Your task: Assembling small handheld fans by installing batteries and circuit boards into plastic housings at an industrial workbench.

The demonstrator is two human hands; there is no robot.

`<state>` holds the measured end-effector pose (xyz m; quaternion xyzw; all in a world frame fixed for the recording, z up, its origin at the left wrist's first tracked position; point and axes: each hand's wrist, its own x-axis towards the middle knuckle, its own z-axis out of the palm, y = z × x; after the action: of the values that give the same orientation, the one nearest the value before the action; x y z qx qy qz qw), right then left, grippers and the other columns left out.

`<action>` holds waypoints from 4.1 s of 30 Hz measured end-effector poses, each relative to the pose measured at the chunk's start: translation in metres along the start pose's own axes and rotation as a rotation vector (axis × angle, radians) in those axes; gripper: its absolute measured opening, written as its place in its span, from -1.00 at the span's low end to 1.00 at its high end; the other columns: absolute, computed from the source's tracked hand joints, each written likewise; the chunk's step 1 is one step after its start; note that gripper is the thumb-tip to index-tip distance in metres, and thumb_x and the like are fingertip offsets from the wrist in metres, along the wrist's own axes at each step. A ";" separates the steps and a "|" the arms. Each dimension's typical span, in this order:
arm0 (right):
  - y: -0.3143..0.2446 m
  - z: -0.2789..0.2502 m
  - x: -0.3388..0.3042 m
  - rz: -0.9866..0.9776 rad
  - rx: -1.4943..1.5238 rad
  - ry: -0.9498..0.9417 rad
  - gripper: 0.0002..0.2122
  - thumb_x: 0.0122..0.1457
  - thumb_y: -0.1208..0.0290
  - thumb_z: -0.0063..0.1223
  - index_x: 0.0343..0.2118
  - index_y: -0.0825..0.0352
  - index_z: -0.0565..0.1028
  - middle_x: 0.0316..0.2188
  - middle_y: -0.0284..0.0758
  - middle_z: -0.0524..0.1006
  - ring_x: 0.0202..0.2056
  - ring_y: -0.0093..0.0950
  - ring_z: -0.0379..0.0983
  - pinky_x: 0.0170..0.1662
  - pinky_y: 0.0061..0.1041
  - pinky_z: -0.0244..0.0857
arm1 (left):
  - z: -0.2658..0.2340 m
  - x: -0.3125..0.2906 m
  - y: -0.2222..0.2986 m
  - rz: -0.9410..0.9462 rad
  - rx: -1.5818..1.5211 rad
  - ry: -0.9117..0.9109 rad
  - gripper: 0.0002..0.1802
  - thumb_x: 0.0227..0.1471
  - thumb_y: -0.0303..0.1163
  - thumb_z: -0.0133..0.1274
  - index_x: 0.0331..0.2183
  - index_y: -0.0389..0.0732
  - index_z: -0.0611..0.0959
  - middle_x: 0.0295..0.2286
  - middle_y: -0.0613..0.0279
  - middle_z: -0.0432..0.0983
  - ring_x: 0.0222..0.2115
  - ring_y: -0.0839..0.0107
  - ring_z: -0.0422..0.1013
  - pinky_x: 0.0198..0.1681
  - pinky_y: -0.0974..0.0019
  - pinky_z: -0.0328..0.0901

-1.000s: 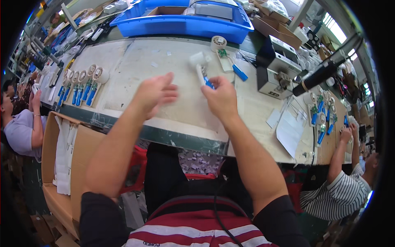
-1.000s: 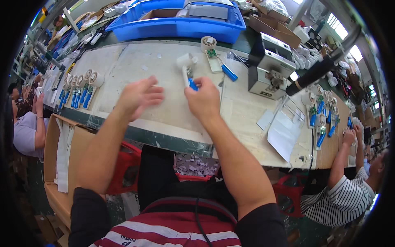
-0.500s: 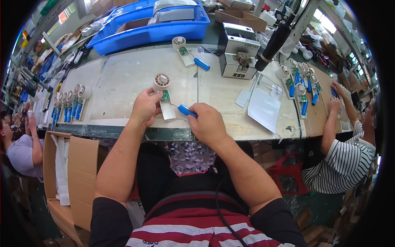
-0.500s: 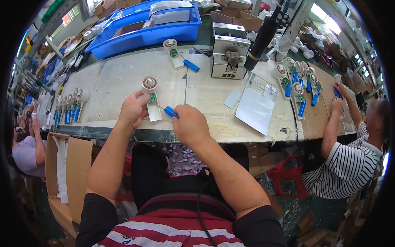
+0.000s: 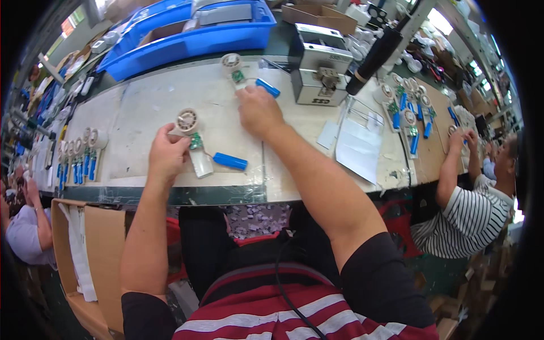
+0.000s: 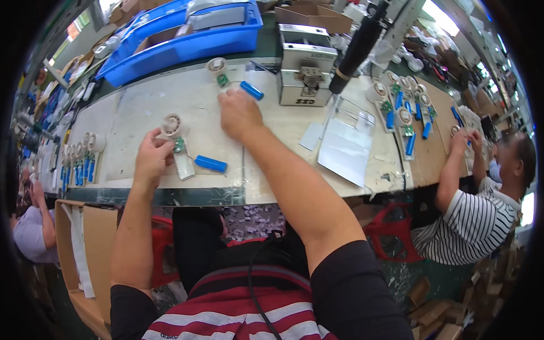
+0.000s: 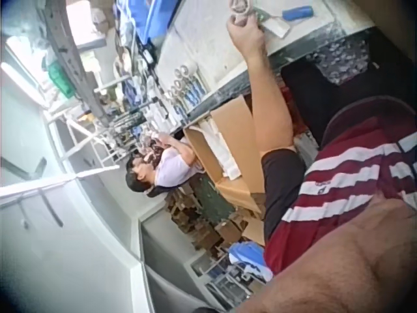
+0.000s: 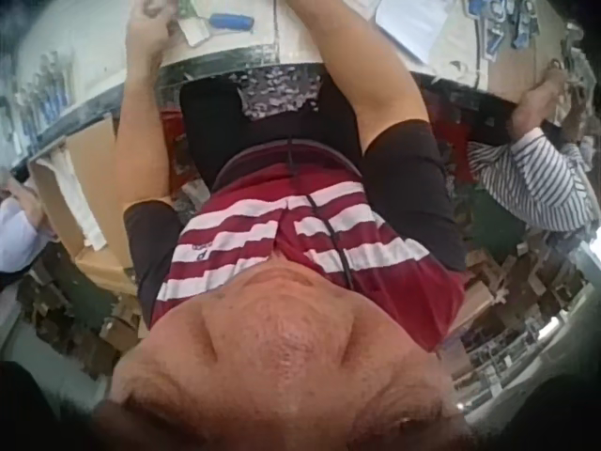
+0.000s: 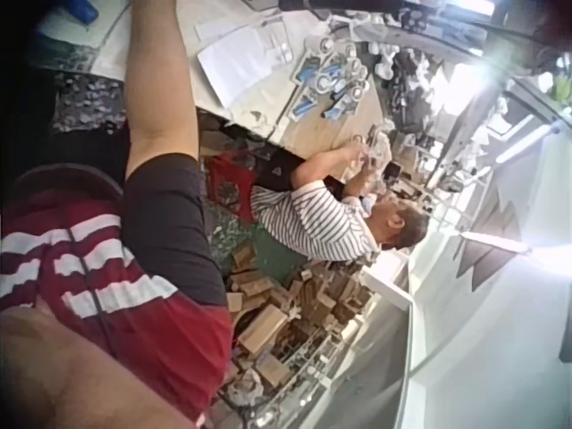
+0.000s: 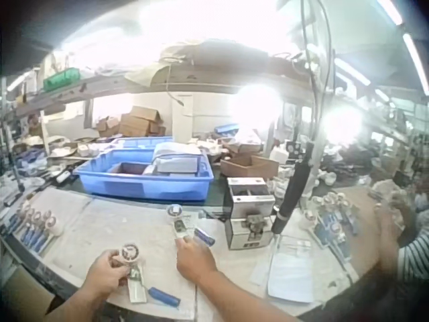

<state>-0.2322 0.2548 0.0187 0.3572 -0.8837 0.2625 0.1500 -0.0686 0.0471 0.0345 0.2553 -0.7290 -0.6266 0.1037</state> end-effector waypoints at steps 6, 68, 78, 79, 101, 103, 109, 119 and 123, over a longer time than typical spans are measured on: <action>-0.039 -0.053 -0.090 0.046 0.160 -0.005 -0.90 0.12 0.50 0.05 -0.34 0.32 0.57 -0.28 -0.16 0.57 -0.16 -0.10 0.54 -0.05 -0.11 0.47 | 0.020 -0.044 0.003 0.300 0.126 0.280 -0.51 0.18 -0.51 0.19 0.12 -0.35 0.49 -0.35 0.32 0.50 -0.39 0.59 0.39 -0.34 0.49 0.31; 0.019 -0.142 -0.186 0.597 1.819 0.153 -0.84 0.30 0.57 0.20 -0.13 0.42 0.46 -0.43 -0.25 0.59 -0.47 -0.49 0.57 -0.43 -0.53 0.50 | 0.191 -0.119 0.024 0.425 -0.431 -0.601 -0.52 0.11 -0.64 0.30 0.08 -0.29 0.60 -0.17 0.26 0.58 -0.27 0.58 0.52 -0.19 0.50 0.40; -0.010 -0.168 -0.200 0.352 0.813 0.183 -0.92 0.18 0.53 0.20 -0.33 0.40 0.67 -0.46 -0.34 0.61 -0.45 -0.54 0.49 -0.37 -0.53 0.34 | 0.179 -0.130 0.025 0.485 -0.173 -0.487 -0.56 0.05 -0.63 0.31 0.00 -0.26 0.65 -0.25 0.21 0.65 -0.29 0.53 0.56 -0.18 0.42 0.43; -0.011 -0.169 -0.200 0.313 0.731 0.171 -0.92 0.15 0.52 0.20 -0.34 0.40 0.66 -0.46 -0.30 0.60 -0.43 -0.50 0.51 -0.35 -0.50 0.36 | 0.177 -0.132 0.026 0.501 -0.120 -0.489 -0.55 0.07 -0.63 0.31 0.02 -0.27 0.64 -0.16 0.24 0.63 -0.27 0.54 0.55 -0.14 0.42 0.42; -0.014 -0.162 -0.205 0.405 0.965 0.166 -0.95 0.14 0.54 0.15 -0.41 0.40 0.55 -0.49 -0.38 0.52 -0.46 -0.58 0.38 -0.36 -0.53 0.29 | 0.181 -0.135 0.025 0.497 -0.193 -0.500 -0.57 0.04 -0.59 0.34 -0.01 -0.24 0.66 -0.28 0.25 0.67 -0.31 0.53 0.57 -0.17 0.39 0.44; -0.013 -0.161 -0.205 0.389 0.970 0.164 -0.96 0.14 0.56 0.14 -0.41 0.39 0.55 -0.48 -0.38 0.51 -0.45 -0.59 0.38 -0.35 -0.53 0.29 | 0.178 -0.136 0.025 0.488 -0.178 -0.526 -0.53 0.05 -0.64 0.31 0.03 -0.27 0.64 -0.16 0.26 0.64 -0.27 0.54 0.53 -0.12 0.40 0.43; -0.018 -0.164 -0.206 0.416 0.983 0.167 -0.96 0.16 0.57 0.15 -0.41 0.40 0.55 -0.47 -0.40 0.52 -0.44 -0.63 0.38 -0.36 -0.56 0.29 | 0.177 -0.134 0.027 0.513 -0.167 -0.522 -0.53 0.05 -0.64 0.31 0.03 -0.27 0.64 -0.16 0.25 0.64 -0.27 0.54 0.53 -0.12 0.40 0.43; -0.020 -0.165 -0.207 0.447 1.001 0.165 -0.97 0.15 0.58 0.15 -0.41 0.40 0.54 -0.47 -0.44 0.50 -0.44 -0.68 0.36 -0.38 -0.59 0.26 | 0.179 -0.135 0.025 0.532 -0.175 -0.498 -0.55 0.02 -0.61 0.34 -0.01 -0.23 0.66 -0.25 0.27 0.65 -0.30 0.52 0.57 -0.16 0.39 0.45; -0.020 -0.163 -0.207 0.454 1.038 0.145 -0.96 0.15 0.58 0.14 -0.42 0.39 0.53 -0.47 -0.45 0.47 -0.45 -0.69 0.32 -0.39 -0.60 0.24 | 0.178 -0.135 0.025 0.529 -0.190 -0.518 -0.55 0.03 -0.61 0.33 0.00 -0.23 0.66 -0.20 0.26 0.65 -0.29 0.52 0.57 -0.15 0.39 0.45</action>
<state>-0.0611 0.4503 0.0656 0.1661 -0.6811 0.7117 -0.0450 -0.0439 0.2705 0.0470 -0.1191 -0.7103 -0.6869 0.0974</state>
